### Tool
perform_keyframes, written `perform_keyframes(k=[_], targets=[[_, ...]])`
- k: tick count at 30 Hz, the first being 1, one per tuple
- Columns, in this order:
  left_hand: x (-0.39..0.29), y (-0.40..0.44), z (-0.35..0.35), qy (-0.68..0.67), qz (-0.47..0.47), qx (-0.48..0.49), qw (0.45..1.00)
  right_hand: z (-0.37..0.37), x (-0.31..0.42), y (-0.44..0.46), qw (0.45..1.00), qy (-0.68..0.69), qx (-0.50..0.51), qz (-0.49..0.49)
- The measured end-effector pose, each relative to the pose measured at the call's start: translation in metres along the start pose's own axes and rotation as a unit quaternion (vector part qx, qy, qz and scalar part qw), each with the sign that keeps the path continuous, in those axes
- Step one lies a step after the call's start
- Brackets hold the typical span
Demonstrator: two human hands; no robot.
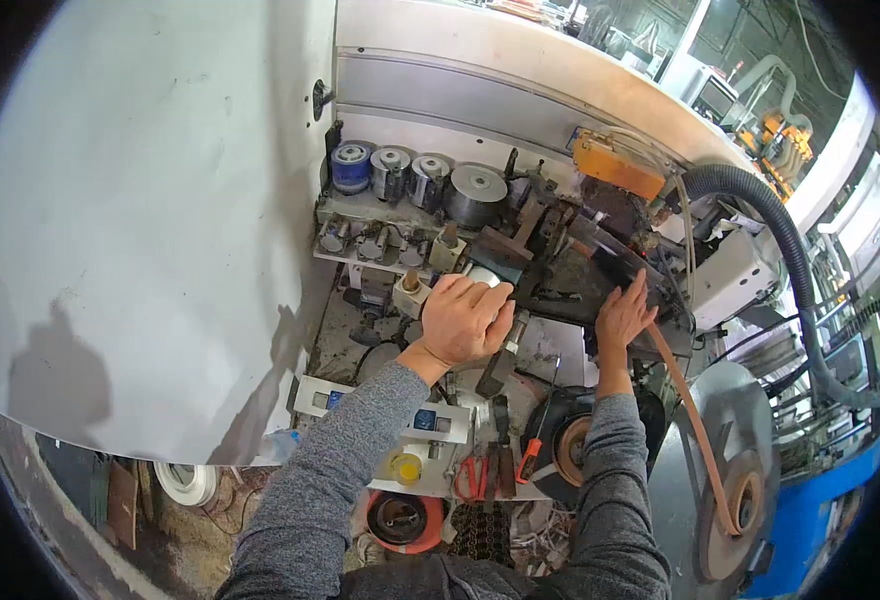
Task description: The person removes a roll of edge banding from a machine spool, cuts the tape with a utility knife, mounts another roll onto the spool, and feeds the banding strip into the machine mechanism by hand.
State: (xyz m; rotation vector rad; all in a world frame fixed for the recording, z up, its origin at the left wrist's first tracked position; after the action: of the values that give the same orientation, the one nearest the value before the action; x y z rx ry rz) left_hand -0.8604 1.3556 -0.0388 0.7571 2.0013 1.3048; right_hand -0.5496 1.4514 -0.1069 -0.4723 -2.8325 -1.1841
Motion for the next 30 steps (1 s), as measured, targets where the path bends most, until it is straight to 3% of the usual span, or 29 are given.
perform_keyframes(k=[30], targets=[[0.0004, -0.0015, -0.0009, -0.001, 0.011, -0.023, 1.000, -0.0001, 0.0020, -0.0013, 1.000, -0.010, -0.012, -0.009]])
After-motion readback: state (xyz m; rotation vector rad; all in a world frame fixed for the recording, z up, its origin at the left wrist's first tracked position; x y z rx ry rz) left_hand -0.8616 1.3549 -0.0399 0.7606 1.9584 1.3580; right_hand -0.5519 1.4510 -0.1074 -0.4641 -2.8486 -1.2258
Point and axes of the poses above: each hand's wrist, its own y-axis towards the middle knuckle, its own z-axis out of the palm, x = y × z, the point moved 9 cm from there along y, towards the middle knuckle, and after that the axes turned 1 degree about z, right-handed, at the moved point
